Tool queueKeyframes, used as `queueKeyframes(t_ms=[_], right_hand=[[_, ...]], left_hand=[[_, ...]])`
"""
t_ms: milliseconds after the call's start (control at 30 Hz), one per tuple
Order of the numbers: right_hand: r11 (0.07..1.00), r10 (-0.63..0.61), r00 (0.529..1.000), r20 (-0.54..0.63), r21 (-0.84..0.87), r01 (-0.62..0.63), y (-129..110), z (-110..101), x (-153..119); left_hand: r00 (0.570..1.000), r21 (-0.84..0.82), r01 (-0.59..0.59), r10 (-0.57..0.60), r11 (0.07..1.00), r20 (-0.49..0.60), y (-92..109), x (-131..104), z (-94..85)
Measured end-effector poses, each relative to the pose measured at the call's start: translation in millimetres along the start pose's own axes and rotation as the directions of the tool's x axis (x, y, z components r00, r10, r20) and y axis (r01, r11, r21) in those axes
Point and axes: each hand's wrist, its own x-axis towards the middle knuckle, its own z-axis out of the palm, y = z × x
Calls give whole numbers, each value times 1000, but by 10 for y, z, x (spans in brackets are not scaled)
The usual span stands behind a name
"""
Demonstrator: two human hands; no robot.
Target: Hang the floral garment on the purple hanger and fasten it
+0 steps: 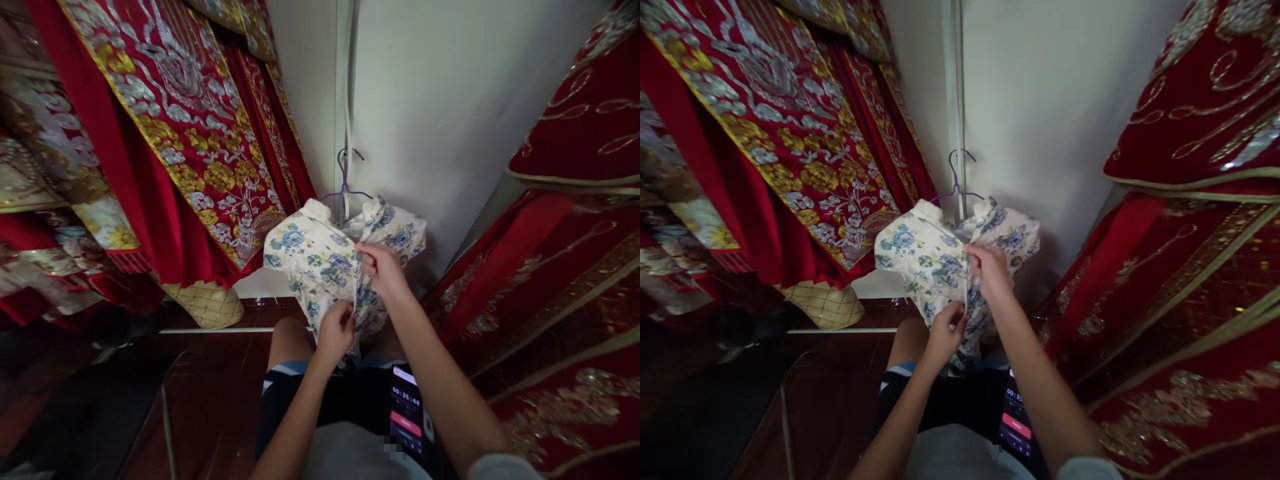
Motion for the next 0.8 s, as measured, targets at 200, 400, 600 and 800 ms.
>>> queueKeyframes(t_ms=[200, 400, 600, 800], right_hand=[[999, -35, 997, -67, -26, 34, -429, 385, 453], [995, -84, 996, -10, -62, 83, -369, 335, 308], [975, -185, 981, 65, -110, 191, -347, 318, 196], [967, -226, 974, 6, -120, 225, -244, 286, 274]], left_hand=[[994, 97, 13, -23, 995, 110, -388, 159, -8], [993, 5, -105, 105, 994, 48, -91, 477, -252], [837, 155, -493, 516, 856, -186, 922, 1209, -732], [768, 483, -565, 640, 669, 13, 1191, 1565, -880]])
